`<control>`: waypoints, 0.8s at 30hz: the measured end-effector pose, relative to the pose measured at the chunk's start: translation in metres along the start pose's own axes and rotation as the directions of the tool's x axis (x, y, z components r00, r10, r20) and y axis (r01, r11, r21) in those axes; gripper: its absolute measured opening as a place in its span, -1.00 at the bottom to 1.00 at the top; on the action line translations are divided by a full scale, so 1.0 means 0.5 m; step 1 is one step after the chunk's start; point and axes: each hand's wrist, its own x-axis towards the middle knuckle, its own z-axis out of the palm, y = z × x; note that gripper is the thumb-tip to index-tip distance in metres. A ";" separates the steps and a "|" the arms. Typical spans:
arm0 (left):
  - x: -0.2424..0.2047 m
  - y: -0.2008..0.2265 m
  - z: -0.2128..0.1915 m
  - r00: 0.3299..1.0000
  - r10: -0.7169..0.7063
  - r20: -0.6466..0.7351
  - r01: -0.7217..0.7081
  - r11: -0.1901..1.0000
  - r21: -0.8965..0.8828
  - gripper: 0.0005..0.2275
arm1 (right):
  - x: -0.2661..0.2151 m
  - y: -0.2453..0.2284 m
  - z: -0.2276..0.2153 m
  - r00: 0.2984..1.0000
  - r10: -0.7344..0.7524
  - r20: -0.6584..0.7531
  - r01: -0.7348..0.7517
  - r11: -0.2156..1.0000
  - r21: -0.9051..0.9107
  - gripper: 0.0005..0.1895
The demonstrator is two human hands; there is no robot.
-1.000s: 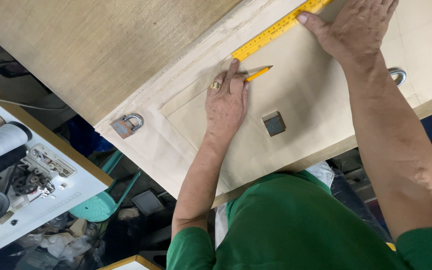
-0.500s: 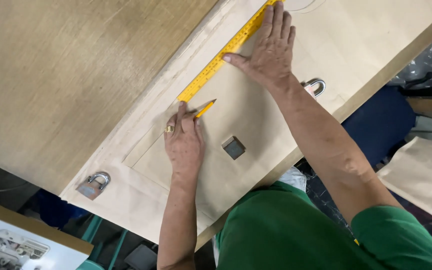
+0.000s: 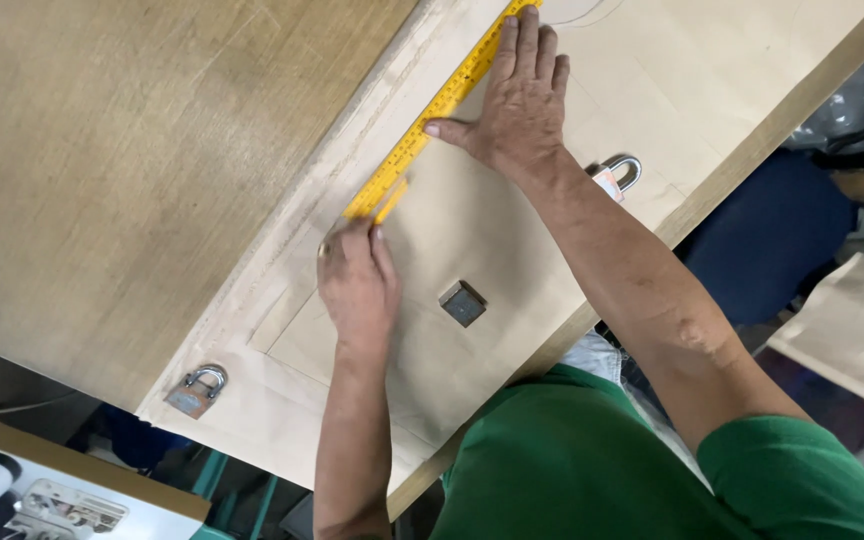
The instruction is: The person uses a yellow ruler and a pencil to draw straight lines on a large piece of light-colored fabric laid out on a wooden table. They reposition the ruler multiple times to create a grid-like pattern of lines across the fabric surface. Two padlocks are visible on the table, used to hold the fabric in place.
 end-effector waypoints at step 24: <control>0.344 0.041 0.157 0.809 0.407 0.424 -0.496 0.860 0.121 -0.68 | 0.032 -0.002 0.035 1.000 -0.020 0.010 0.020 1.000 -0.001 0.24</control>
